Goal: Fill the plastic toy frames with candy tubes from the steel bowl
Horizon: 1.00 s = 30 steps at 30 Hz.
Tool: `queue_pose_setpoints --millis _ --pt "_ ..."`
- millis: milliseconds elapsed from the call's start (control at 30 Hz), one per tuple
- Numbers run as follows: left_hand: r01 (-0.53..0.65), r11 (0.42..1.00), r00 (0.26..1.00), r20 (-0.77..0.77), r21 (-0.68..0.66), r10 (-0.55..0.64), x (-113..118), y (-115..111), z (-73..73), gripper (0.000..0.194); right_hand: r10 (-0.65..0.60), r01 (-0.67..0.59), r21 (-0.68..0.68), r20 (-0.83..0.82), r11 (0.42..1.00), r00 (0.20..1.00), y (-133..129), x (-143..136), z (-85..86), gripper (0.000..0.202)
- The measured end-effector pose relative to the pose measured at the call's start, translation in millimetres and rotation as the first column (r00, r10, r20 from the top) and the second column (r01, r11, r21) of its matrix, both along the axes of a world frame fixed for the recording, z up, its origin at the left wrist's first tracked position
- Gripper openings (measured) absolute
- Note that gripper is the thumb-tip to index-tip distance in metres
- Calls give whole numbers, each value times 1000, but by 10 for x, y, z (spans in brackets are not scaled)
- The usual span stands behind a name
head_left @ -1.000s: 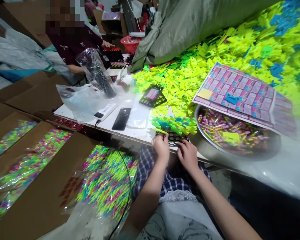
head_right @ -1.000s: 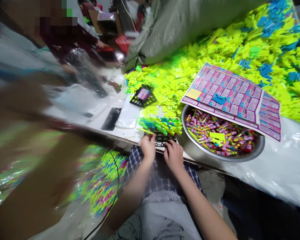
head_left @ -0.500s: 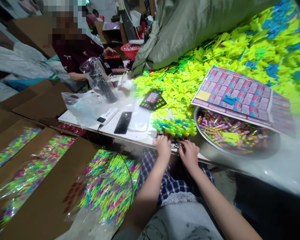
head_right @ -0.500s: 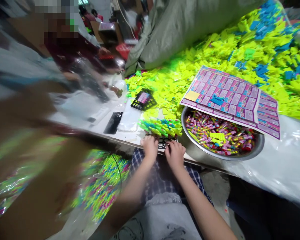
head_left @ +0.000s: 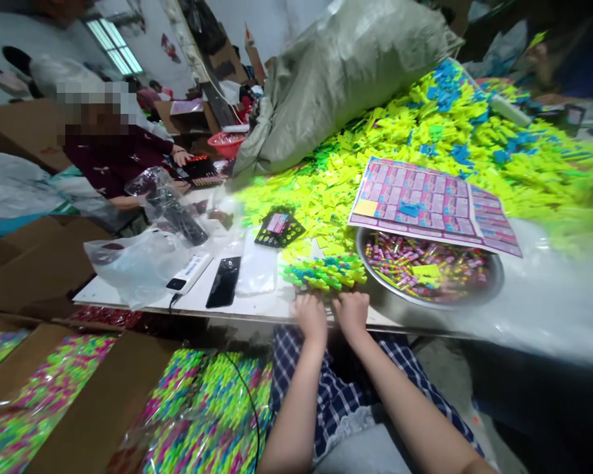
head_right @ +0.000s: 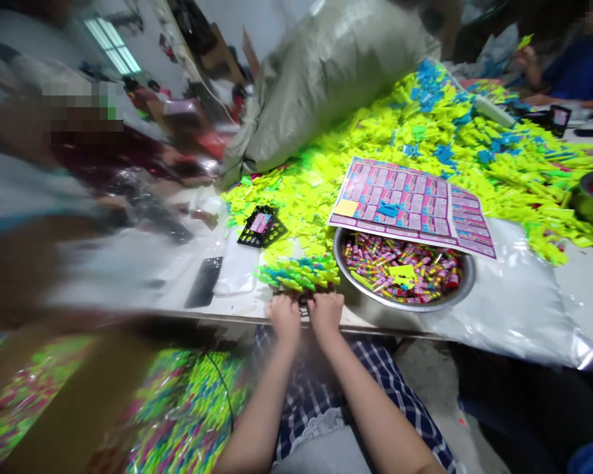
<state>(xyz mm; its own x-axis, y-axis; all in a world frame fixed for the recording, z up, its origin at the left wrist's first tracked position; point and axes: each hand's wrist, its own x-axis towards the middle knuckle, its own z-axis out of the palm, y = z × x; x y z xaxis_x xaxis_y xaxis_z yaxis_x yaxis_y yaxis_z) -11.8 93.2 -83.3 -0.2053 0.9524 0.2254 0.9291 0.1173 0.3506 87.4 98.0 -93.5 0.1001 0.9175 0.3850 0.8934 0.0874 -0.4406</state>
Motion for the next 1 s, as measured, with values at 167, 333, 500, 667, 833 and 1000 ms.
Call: queue_pose_setpoints --millis 167,333,500,667,833,1000 --pt "-17 1000 1000 -13 6 17 -15 22 -13 20 32 -32 17 15 999 999 -3 -28 22 26" --pt "-23 999 999 -41 28 24 -33 22 -1 20 39 -39 10 14 999 999 15 -40 11 26" --pt "-25 999 998 -64 42 27 -42 24 -12 18 37 -37 -39 4 999 999 26 -40 52 27" --pt "-14 998 998 -61 66 19 -42 50 -42 17 33 -32 -108 5 994 999 53 -25 105 22" --pt "1 998 997 -82 70 5 -41 70 -37 21 59 -62 -186 -20 981 998 70 -9 174 19" --pt "12 998 996 -91 66 -6 -40 52 -15 22 166 -175 -203 -62 963 984 -157 152 467 13"
